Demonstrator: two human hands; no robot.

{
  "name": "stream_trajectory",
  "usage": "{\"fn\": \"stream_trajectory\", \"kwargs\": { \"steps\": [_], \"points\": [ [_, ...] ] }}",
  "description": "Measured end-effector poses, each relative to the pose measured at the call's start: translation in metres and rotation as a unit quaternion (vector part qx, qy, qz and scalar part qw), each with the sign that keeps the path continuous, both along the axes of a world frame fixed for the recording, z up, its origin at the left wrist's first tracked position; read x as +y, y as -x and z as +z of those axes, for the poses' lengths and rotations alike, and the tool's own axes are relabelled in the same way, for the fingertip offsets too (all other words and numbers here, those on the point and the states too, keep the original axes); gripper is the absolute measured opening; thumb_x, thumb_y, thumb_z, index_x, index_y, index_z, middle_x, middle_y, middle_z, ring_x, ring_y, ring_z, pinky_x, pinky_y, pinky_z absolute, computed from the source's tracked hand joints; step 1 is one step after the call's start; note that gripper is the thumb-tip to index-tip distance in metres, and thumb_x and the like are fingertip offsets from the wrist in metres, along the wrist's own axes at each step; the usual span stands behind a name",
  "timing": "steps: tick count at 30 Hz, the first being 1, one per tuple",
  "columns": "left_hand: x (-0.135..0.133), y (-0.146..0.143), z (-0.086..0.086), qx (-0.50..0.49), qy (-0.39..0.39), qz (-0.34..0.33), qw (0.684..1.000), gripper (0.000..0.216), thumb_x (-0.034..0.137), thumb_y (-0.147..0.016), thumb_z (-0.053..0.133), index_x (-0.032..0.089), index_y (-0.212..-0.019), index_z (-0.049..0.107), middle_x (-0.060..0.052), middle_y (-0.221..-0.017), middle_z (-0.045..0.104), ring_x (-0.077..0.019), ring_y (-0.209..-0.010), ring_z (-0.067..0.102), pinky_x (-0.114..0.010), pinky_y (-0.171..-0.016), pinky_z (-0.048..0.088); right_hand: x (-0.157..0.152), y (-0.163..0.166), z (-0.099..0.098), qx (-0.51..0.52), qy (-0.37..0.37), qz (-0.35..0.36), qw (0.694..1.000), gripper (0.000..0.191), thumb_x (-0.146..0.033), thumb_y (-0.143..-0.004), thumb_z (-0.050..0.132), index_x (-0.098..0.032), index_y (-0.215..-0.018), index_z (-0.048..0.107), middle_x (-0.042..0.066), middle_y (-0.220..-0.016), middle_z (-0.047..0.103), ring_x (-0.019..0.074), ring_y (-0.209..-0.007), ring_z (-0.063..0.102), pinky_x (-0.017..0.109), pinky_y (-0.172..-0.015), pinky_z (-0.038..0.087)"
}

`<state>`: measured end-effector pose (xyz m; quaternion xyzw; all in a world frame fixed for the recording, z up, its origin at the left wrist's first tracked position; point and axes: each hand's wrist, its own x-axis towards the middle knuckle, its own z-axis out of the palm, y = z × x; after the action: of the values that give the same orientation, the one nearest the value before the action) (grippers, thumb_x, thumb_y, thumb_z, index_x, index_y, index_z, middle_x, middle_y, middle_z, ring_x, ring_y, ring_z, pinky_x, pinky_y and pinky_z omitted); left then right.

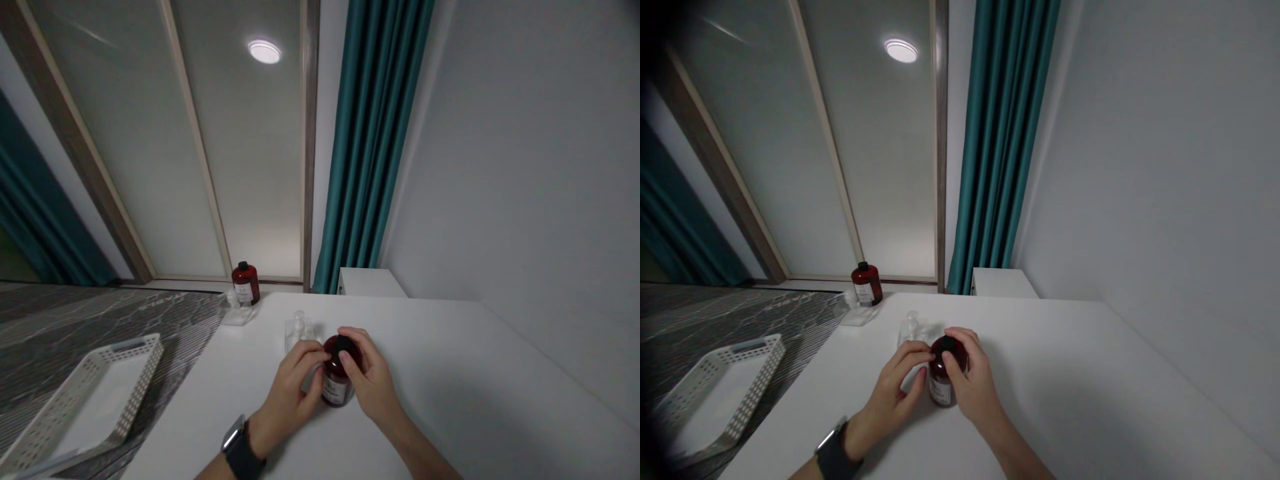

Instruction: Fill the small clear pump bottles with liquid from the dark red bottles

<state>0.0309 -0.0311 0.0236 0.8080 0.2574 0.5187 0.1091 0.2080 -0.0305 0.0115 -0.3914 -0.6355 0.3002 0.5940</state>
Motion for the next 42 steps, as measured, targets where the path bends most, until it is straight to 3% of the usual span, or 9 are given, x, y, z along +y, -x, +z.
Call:
{"fn": "stream_trajectory", "kwargs": {
  "steps": [5, 12, 16, 18, 19, 23, 32, 38, 42],
  "points": [
    [0.000, 0.000, 0.000, -0.001, -0.006, -0.001, 1.000, 0.030, 0.005, -0.092, 0.047, 0.020, -0.113, 0.060, -0.009, -0.103, 0.065, -0.0202, -0.095, 0.065, -0.032, -0.081, 0.056, -0.002, 0.003, 0.000, 0.072, 0.043, 0.016, 0.996, 0.034, -0.039, -0.094, 0.061, -0.024, -0.124, 0.055, 0.009, -0.119, 0.068, 0.0231, -0.112, 0.066, 0.039, -0.101, 0.052],
    [0.000, 0.000, 0.001, 0.005, -0.008, 0.003, 1.000, 0.031, 0.004, -0.091, 0.047, 0.020, -0.114, 0.060, -0.010, -0.103, 0.065, -0.0203, -0.095, 0.066, -0.032, -0.081, 0.057, 0.006, -0.006, 0.004, 0.132, 0.007, -0.021, 0.991, 0.019, -0.038, -0.094, 0.061, -0.025, -0.105, 0.051, 0.010, -0.115, 0.070, 0.0225, -0.113, 0.066, 0.042, -0.101, 0.051],
    [0.001, 0.000, 0.001, 0.009, -0.013, 0.008, 1.000, 0.030, 0.005, -0.092, 0.046, 0.020, -0.112, 0.061, -0.010, -0.102, 0.066, -0.0205, -0.093, 0.066, -0.032, -0.079, 0.058, 0.028, -0.031, -0.005, 0.048, 0.011, -0.106, 0.993, 0.014, -0.032, -0.093, 0.057, -0.024, -0.102, 0.051, 0.008, -0.102, 0.069, 0.0232, -0.102, 0.067, 0.043, -0.095, 0.052],
    [0.002, 0.000, 0.001, 0.011, -0.013, 0.008, 1.000, 0.029, 0.006, -0.092, 0.046, 0.020, -0.112, 0.061, -0.010, -0.102, 0.066, -0.0207, -0.094, 0.067, -0.032, -0.079, 0.057, 0.039, -0.050, -0.011, -0.091, -0.004, -0.144, 0.985, 0.015, -0.029, -0.092, 0.053, -0.022, -0.105, 0.054, 0.009, -0.104, 0.067, 0.0243, -0.103, 0.065, 0.045, -0.096, 0.050],
    [0.002, 0.001, 0.000, 0.011, -0.013, 0.007, 1.000, 0.030, 0.006, -0.092, 0.047, 0.020, -0.113, 0.061, -0.010, -0.103, 0.066, -0.0208, -0.094, 0.067, -0.032, -0.080, 0.057, 0.043, -0.060, -0.014, -0.189, -0.009, -0.138, 0.972, 0.017, -0.027, -0.092, 0.051, -0.022, -0.108, 0.057, 0.009, -0.106, 0.067, 0.0249, -0.105, 0.063, 0.045, -0.096, 0.050],
    [0.003, 0.001, -0.001, 0.011, -0.016, 0.005, 1.000, 0.031, 0.005, -0.091, 0.047, 0.020, -0.113, 0.061, -0.010, -0.104, 0.066, -0.0204, -0.096, 0.066, -0.031, -0.081, 0.057, 0.056, -0.094, -0.029, -0.284, 0.011, -0.125, 0.950, 0.017, -0.017, -0.083, 0.056, -0.024, -0.093, 0.068, 0.006, -0.095, 0.070, 0.0270, -0.096, 0.062, 0.045, -0.091, 0.048],
    [0.004, 0.003, -0.003, 0.027, -0.017, 0.007, 0.999, 0.029, 0.006, -0.093, 0.047, 0.020, -0.115, 0.060, -0.010, -0.106, 0.064, -0.0204, -0.098, 0.065, -0.031, -0.082, 0.057, 0.066, -0.115, -0.056, -0.340, 0.062, -0.171, 0.923, 0.040, -0.015, -0.081, 0.057, -0.023, -0.119, 0.063, 0.010, -0.108, 0.071, 0.0304, -0.102, 0.061, 0.046, -0.092, 0.046],
    [0.004, 0.003, -0.003, 0.030, -0.012, 0.009, 0.999, 0.030, 0.005, -0.092, 0.048, 0.020, -0.115, 0.060, -0.009, -0.107, 0.064, -0.0198, -0.099, 0.065, -0.030, -0.084, 0.056, 0.063, -0.113, -0.052, -0.313, 0.075, -0.166, 0.932, 0.042, -0.015, -0.079, 0.058, -0.022, -0.119, 0.064, 0.012, -0.111, 0.069, 0.0325, -0.106, 0.059, 0.049, -0.096, 0.043],
    [0.004, 0.003, -0.003, 0.029, -0.012, 0.002, 1.000, 0.030, 0.004, -0.092, 0.047, 0.020, -0.115, 0.060, -0.009, -0.107, 0.063, -0.0193, -0.099, 0.064, -0.030, -0.084, 0.056, 0.061, -0.103, -0.038, -0.253, 0.078, -0.160, 0.951, 0.035, -0.023, -0.085, 0.055, -0.018, -0.119, 0.063, 0.016, -0.119, 0.065, 0.0337, -0.116, 0.056, 0.054, -0.104, 0.039]
  ]
}}
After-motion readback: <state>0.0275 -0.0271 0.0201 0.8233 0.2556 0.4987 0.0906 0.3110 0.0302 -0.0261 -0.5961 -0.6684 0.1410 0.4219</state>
